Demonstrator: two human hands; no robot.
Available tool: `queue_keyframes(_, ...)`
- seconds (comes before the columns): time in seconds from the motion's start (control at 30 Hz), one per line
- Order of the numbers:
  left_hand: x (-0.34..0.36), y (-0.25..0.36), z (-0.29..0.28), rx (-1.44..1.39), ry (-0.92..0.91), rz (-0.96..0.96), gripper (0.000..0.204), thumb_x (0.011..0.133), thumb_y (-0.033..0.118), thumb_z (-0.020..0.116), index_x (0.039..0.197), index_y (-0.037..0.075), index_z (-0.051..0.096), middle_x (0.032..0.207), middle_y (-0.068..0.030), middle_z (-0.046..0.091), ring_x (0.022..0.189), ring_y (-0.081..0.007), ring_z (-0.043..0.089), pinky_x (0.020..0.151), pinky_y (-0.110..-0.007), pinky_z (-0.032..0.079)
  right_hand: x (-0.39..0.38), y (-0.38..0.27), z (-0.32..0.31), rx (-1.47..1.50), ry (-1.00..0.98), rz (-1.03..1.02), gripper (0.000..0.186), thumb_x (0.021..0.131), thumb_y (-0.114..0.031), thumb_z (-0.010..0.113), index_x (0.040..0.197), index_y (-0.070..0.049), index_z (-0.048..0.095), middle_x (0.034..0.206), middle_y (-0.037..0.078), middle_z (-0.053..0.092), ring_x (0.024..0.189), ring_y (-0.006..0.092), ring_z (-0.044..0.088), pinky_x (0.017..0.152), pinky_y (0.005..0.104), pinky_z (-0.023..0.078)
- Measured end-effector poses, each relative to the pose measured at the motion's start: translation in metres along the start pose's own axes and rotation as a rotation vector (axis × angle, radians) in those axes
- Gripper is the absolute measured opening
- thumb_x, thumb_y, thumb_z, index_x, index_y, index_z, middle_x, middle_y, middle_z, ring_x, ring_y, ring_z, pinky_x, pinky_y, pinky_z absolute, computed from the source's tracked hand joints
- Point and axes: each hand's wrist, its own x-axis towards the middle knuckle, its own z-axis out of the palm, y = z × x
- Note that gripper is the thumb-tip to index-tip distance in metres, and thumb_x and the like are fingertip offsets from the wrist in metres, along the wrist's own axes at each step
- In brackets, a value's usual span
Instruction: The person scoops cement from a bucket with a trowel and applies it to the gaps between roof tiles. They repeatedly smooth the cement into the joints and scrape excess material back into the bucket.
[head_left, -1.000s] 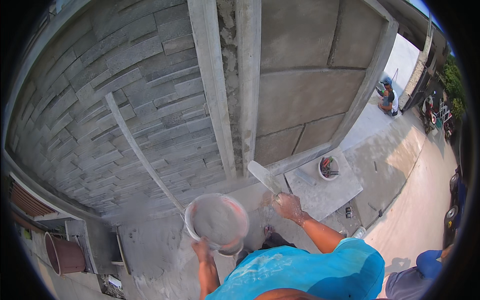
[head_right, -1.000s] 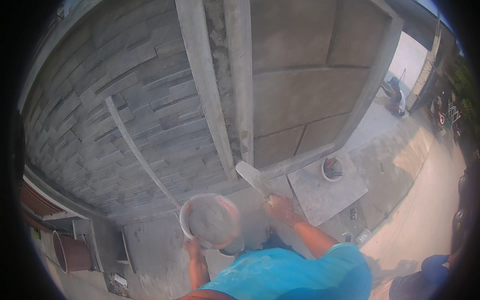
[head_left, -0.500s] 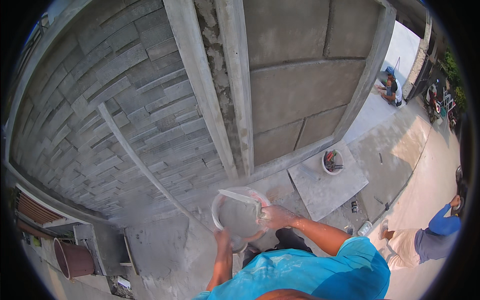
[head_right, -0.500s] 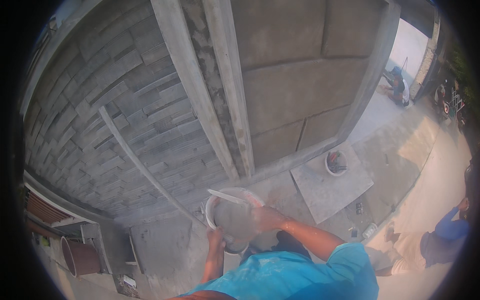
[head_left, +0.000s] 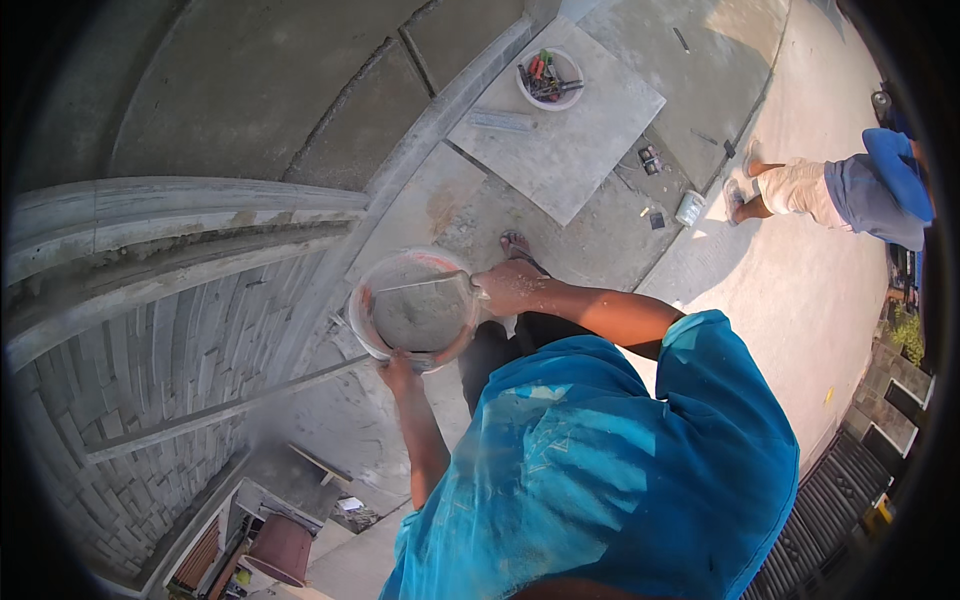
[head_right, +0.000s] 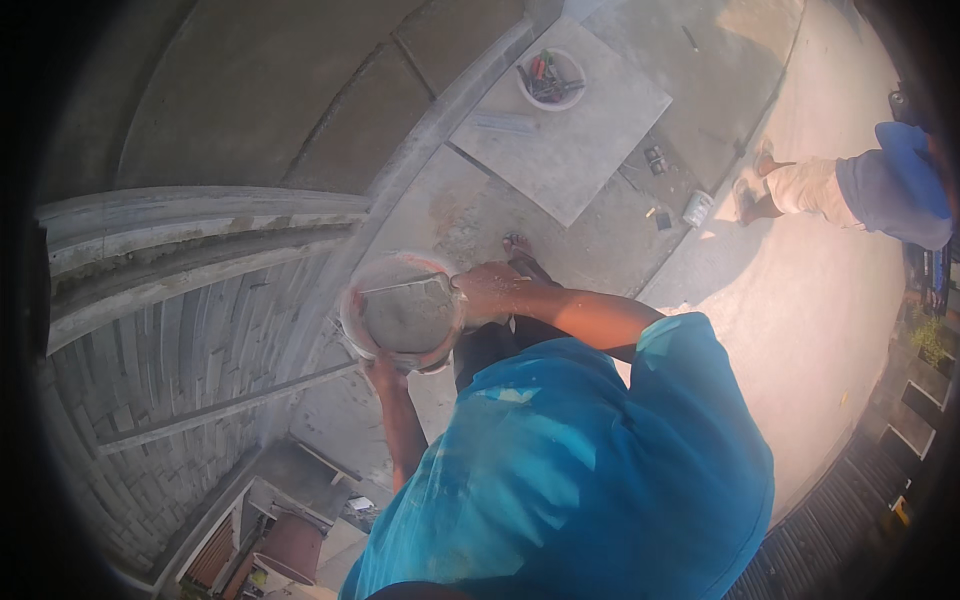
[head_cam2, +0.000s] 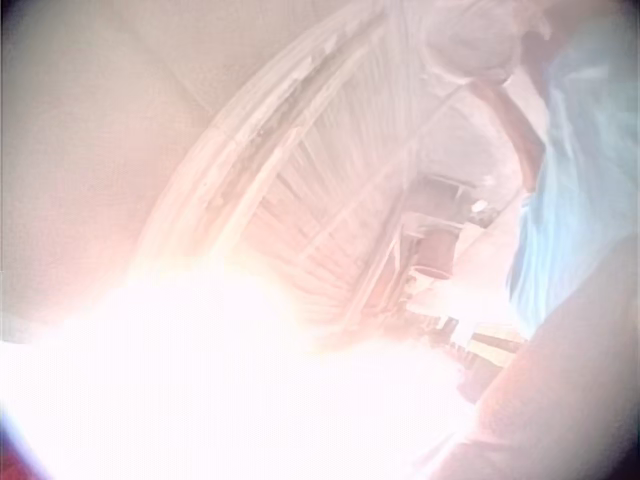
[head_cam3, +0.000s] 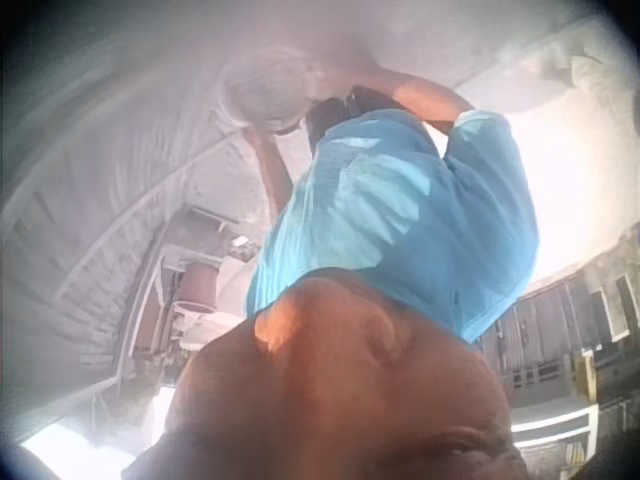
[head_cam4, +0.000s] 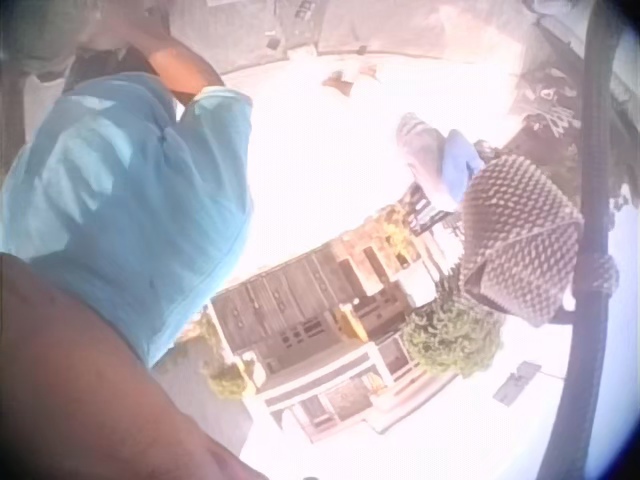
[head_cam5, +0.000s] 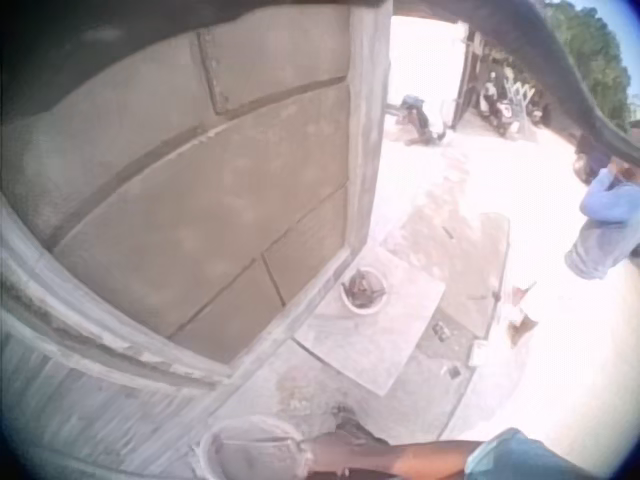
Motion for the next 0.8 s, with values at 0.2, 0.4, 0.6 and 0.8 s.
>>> queue_keyframes(0.2,0.100,-0.126,0.068,0.158,-0.064,-0.093,0.080,0.073,-0.004,0.061,0.146,-0.004,0.030,0.137,-0.0184,0.046,0.119,-0.0282,0.052,0.103,-0.039,0.043,-0.040,0.179,0.038,0.287,0.156,0.514,0.047,0.083,-0.037,0.070,0.117,-0.005,0.061,0.100,0.024,0.070,0.100,0.0435,0.066,0.089,0.0534,0.051)
queue_keyframes(0.4,0.169,-0.220,0.221,0.482,-0.163,-0.208,0.081,0.078,0.005,0.061,0.150,0.003,0.025,0.144,-0.0246,0.043,0.134,-0.0378,0.044,0.111,-0.046,0.038,-0.108,0.309,0.201,1.231,0.413,1.177,0.027,0.083,-0.014,0.074,0.096,-0.004,0.052,0.060,0.002,0.050,0.043,0.0142,0.051,0.038,0.0323,0.044)
queue_keyframes(0.6,0.230,-0.307,0.401,0.914,-0.186,-0.167,0.082,0.078,0.018,0.066,0.150,0.019,0.028,0.129,-0.0272,0.059,0.118,-0.0455,0.058,0.102,-0.050,0.047,-0.150,0.328,0.311,1.318,0.293,1.501,0.026,0.086,-0.016,0.073,0.088,-0.007,0.049,0.062,0.003,0.051,0.047,0.0163,0.053,0.042,0.0353,0.047)
queue_keyframes(0.8,0.324,-0.388,0.469,0.851,-0.511,0.023,0.089,0.078,0.023,0.074,0.152,0.012,0.025,0.124,-0.0260,0.063,0.117,-0.0428,0.061,0.100,-0.048,0.049,-0.072,0.318,0.301,1.373,0.285,1.388,0.022,0.089,-0.014,0.071,0.087,-0.008,0.049,0.062,0.000,0.048,0.045,0.0123,0.050,0.041,0.0296,0.044)
